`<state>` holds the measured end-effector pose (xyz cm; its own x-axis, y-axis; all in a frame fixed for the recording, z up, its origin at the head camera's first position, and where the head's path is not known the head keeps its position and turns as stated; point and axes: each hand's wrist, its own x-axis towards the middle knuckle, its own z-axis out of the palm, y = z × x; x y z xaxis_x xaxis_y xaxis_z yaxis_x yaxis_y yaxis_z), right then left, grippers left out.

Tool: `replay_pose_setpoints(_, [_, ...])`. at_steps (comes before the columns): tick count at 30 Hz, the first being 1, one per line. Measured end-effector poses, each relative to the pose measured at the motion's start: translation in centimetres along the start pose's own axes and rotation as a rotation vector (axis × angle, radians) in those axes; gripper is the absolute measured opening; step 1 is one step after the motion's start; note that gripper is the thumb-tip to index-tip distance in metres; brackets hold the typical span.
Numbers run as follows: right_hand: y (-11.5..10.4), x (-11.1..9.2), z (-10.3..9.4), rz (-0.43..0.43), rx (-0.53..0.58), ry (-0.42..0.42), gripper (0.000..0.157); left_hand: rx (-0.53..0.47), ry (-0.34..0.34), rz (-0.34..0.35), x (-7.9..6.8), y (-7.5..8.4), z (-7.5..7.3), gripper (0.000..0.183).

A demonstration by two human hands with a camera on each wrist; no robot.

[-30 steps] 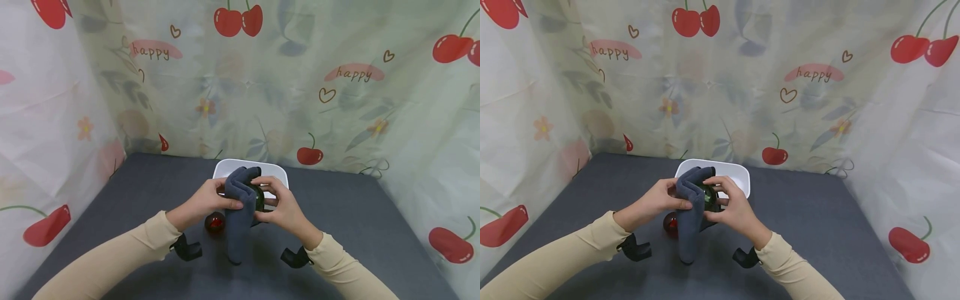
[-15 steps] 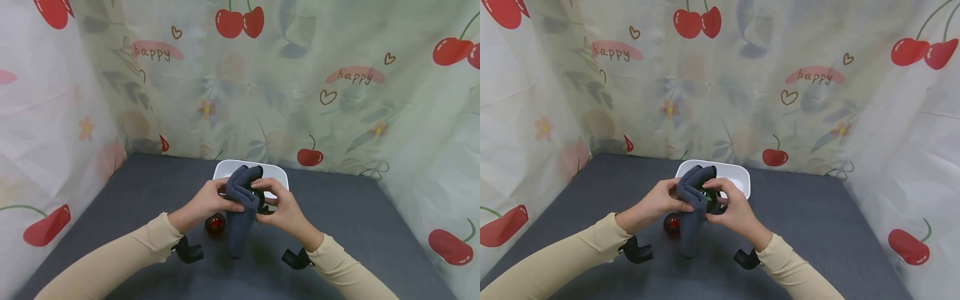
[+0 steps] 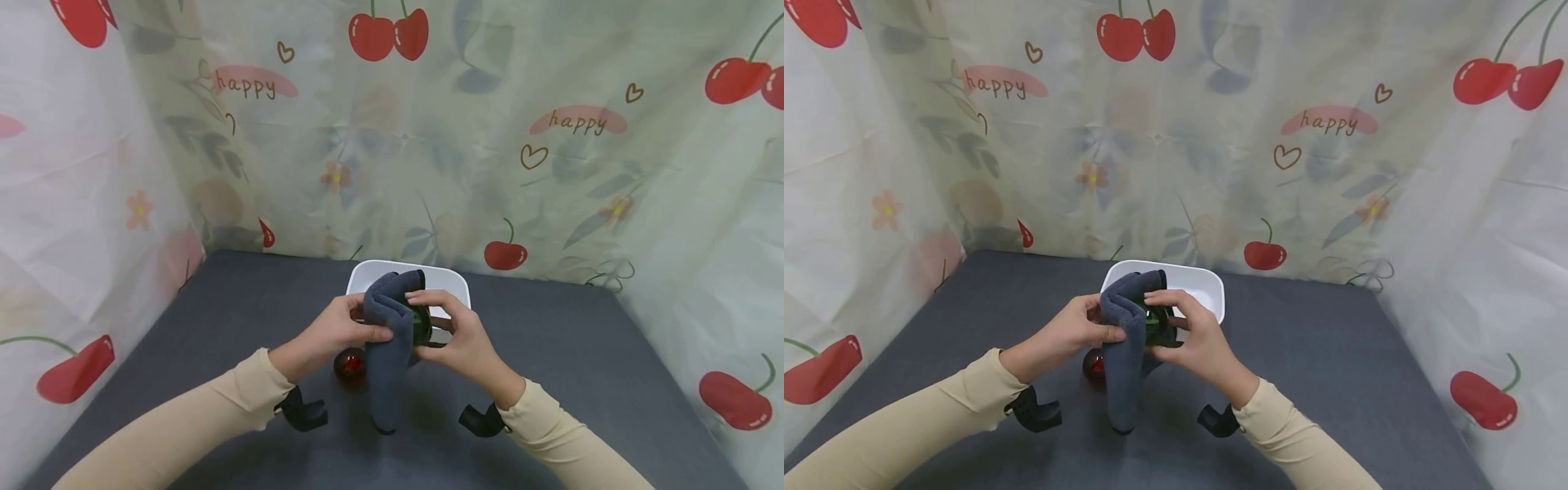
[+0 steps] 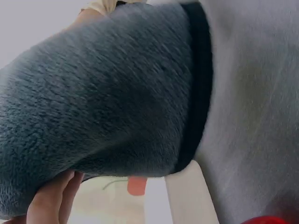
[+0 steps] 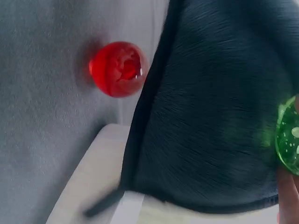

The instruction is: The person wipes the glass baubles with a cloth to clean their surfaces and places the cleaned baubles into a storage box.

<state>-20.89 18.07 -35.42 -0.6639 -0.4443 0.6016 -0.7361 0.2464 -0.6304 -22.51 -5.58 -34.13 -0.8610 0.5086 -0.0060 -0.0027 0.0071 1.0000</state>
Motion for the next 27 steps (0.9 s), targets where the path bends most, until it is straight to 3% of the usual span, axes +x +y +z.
replay_pose_setpoints(2, [-0.01, 0.09, 0.18, 0.002, -0.009, 0.001, 0.067, -0.004, 0.004, 0.002, -0.07, 0.02, -0.01, 0.045])
replay_pose_setpoints(8, [-0.35, 0.53, -0.14, -0.048, -0.215, 0.041, 0.071, 0.002, 0.07, 0.058, -0.24, 0.25, -0.16, 0.036])
replay_pose_setpoints(14, [-0.65, 0.61, 0.2, 0.042, -0.123, 0.011, 0.07, 0.027, 0.006, 0.074, -0.16, 0.21, 0.1, 0.054])
replay_pose_setpoints(20, [-0.9, 0.54, 0.44, 0.091, -0.168, -0.001, 0.072, 0.046, 0.088, 0.11, -0.09, 0.26, 0.15, 0.042])
replay_pose_setpoints(23, [-0.82, 0.57, 0.29, 0.047, -0.229, 0.008, 0.069, 0.037, 0.084, 0.089, -0.13, 0.31, 0.01, 0.04])
replay_pose_setpoints(27, [-0.5, 0.58, 0.21, 0.013, -0.272, 0.009, 0.065, 0.019, 0.015, 0.027, -0.19, 0.18, 0.0, 0.05])
